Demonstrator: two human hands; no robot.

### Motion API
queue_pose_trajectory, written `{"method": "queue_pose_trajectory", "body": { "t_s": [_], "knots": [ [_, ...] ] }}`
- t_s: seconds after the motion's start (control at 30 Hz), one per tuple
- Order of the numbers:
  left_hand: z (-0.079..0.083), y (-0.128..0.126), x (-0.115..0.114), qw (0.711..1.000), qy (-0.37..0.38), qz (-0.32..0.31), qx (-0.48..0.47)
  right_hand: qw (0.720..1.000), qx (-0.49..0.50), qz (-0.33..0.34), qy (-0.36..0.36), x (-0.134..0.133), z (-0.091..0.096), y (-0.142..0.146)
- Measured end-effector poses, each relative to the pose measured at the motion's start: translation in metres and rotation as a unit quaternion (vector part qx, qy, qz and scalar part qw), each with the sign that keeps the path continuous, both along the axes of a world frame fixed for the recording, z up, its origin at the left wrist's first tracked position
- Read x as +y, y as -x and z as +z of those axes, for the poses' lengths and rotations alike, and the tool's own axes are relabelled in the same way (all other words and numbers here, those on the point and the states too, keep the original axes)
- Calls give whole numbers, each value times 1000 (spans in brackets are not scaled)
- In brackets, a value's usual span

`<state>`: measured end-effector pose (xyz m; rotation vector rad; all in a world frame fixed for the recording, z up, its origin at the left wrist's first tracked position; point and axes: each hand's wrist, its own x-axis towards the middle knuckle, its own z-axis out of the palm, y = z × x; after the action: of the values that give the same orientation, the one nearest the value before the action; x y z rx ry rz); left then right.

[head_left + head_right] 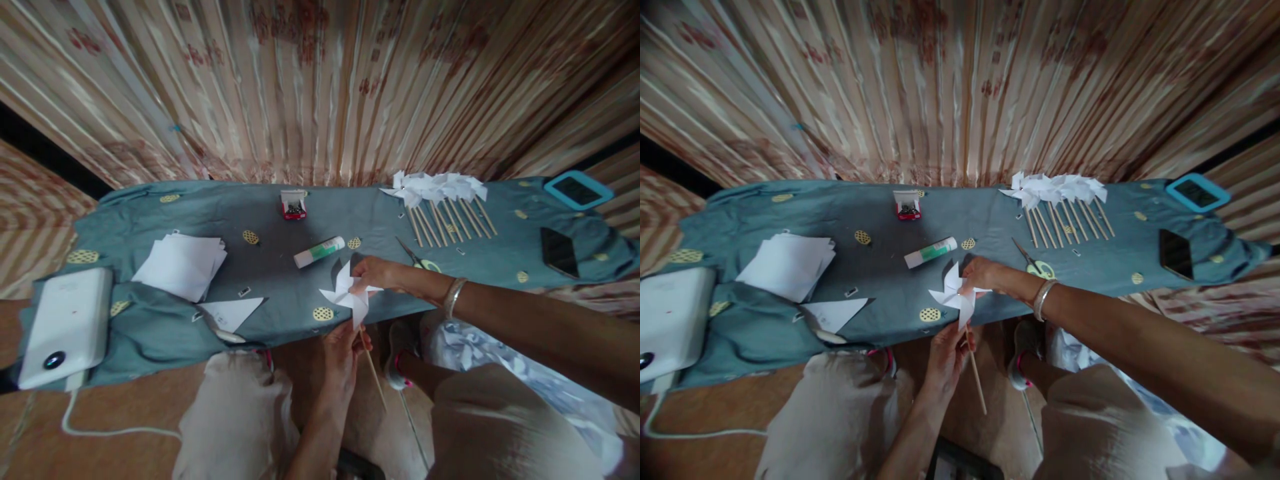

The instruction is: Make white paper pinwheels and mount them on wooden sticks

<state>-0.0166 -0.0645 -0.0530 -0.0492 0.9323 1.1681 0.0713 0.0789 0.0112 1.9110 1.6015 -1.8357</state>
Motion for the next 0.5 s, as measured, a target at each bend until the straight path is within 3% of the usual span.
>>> {"method": "queue_pose_trajectory", "body": {
  "t_s": [0.23, 0.5],
  "knots": [
    [-1, -1, 1, 1000, 20, -2, 12, 1000, 6, 0, -2, 1, -8, -3],
    [2, 6, -1, 1000, -7, 1, 22, 1000, -13, 13, -22, -4, -1, -1]
  ]
}}
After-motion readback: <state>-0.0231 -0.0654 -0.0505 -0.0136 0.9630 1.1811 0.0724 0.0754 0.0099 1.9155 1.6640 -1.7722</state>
